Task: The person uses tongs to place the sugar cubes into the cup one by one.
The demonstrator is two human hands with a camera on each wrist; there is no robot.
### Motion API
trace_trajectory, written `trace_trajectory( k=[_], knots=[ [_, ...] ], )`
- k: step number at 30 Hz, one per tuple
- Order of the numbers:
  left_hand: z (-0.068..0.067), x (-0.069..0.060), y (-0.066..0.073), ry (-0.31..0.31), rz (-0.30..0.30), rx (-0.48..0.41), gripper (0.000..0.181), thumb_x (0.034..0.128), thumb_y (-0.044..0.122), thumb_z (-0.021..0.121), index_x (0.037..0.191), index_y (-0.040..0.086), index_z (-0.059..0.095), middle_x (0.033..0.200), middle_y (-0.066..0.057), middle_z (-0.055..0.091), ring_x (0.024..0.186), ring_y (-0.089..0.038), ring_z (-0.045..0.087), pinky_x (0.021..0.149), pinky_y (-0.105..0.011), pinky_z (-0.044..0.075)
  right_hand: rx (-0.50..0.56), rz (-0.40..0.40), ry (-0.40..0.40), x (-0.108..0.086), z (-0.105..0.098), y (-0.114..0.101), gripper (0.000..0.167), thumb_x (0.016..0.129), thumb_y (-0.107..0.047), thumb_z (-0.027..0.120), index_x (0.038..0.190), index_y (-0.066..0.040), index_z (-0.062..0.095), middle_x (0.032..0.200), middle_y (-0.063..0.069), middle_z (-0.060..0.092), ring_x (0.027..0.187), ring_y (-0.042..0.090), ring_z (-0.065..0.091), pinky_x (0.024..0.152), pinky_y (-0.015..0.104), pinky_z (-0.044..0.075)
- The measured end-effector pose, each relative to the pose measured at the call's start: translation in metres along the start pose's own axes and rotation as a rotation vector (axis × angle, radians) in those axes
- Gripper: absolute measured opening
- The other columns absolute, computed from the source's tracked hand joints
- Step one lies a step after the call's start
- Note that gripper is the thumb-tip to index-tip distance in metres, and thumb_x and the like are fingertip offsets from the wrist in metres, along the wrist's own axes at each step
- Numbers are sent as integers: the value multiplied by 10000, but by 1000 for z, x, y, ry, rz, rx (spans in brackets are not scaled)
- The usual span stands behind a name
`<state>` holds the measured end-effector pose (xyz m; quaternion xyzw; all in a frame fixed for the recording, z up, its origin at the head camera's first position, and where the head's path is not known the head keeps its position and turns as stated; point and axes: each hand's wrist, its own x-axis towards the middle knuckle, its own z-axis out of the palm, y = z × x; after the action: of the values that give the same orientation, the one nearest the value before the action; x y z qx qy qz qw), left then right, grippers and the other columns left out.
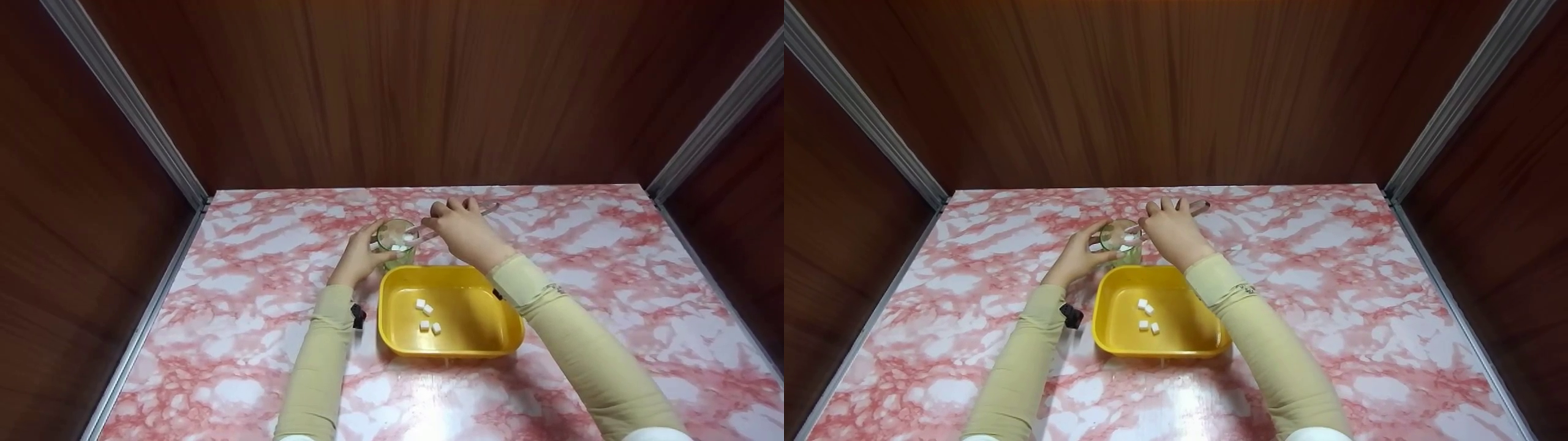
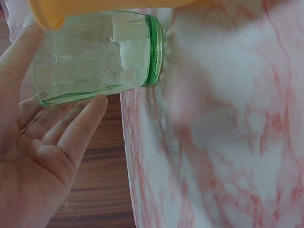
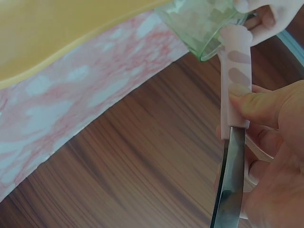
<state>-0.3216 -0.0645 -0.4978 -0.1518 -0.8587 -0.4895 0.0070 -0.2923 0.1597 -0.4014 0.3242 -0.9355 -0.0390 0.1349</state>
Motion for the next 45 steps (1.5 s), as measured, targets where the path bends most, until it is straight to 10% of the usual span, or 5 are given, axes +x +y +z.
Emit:
trace_trajectory(
  k=[45],
  knots=[
    [1,-1,-1,-2,31,-82,773,771,145,809,1441,103,426,1355,-172,498,1210,-342,504,993,-377,442,29,-18,8,-25,-11,3,375,858,80,636,1165,-133,671,1093,92,571,987,311,465,784,494,370]
  ],
)
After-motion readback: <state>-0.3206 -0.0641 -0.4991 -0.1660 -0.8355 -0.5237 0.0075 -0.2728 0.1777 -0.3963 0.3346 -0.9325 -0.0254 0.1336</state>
